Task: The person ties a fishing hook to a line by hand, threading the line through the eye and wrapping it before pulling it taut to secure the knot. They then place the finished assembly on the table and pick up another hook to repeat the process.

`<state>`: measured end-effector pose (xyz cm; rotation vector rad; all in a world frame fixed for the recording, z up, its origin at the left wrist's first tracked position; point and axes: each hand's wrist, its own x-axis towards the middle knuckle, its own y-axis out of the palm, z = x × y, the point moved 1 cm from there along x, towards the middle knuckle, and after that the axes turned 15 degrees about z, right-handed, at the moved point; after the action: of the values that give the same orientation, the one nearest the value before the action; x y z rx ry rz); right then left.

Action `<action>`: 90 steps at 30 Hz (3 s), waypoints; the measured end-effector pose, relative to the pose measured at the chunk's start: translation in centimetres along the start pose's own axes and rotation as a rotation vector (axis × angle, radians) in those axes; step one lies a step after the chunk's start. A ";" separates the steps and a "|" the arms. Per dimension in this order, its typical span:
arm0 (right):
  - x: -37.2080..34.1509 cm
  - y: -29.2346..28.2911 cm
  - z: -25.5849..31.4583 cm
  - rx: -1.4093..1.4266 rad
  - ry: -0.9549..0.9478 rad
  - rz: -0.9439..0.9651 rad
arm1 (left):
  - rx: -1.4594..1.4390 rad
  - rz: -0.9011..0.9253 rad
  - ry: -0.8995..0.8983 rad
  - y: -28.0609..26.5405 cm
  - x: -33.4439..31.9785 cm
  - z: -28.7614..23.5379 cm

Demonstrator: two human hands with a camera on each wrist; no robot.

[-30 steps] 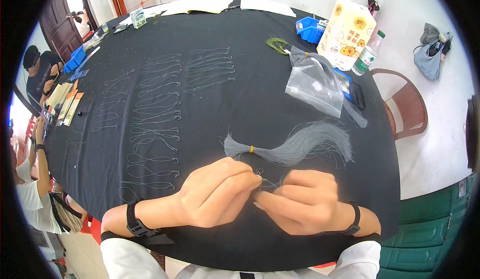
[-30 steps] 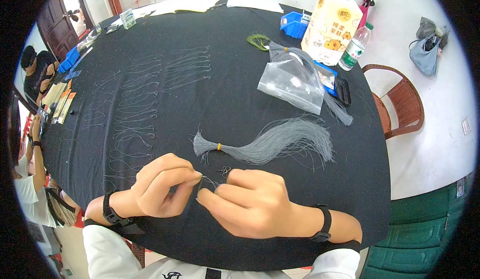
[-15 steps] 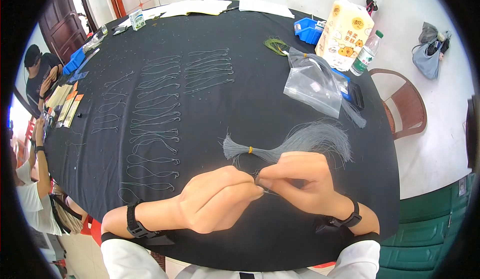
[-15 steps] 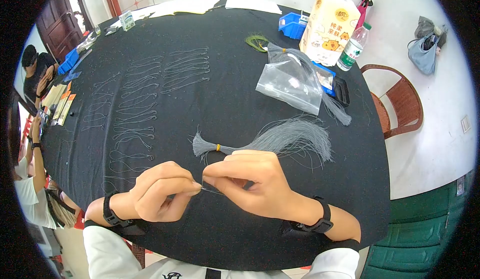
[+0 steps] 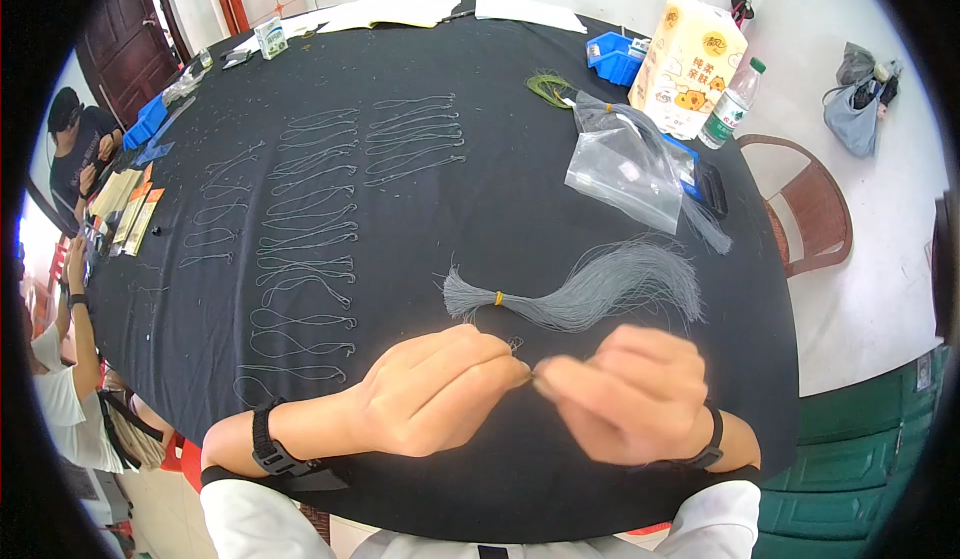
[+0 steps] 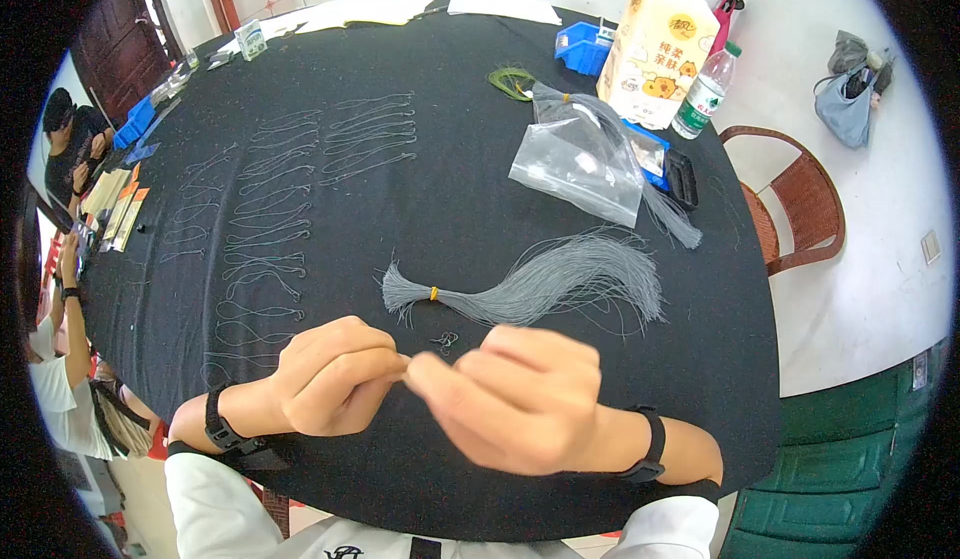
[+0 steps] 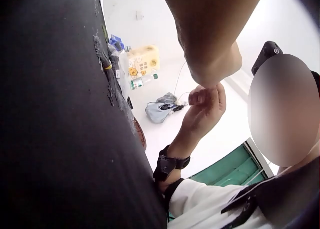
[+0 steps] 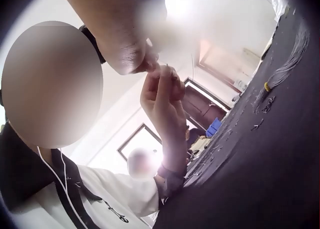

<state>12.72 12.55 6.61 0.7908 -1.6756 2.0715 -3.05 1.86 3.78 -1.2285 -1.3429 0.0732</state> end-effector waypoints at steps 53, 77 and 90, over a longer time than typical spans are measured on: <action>0.2 -0.4 -1.8 0.175 0.096 0.046 | 0.061 -0.036 0.060 0.2 -0.4 -0.6; -1.4 4.6 -3.5 1.447 0.584 0.435 | -0.286 -0.050 -0.185 -0.5 0.2 -0.1; -0.6 2.2 -5.6 1.278 0.641 0.260 | -0.371 0.022 -0.335 -0.8 -0.1 -0.3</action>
<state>10.76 17.48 3.80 0.0883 0.0142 3.0244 -3.37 1.26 4.31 -1.5936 -1.6855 0.0479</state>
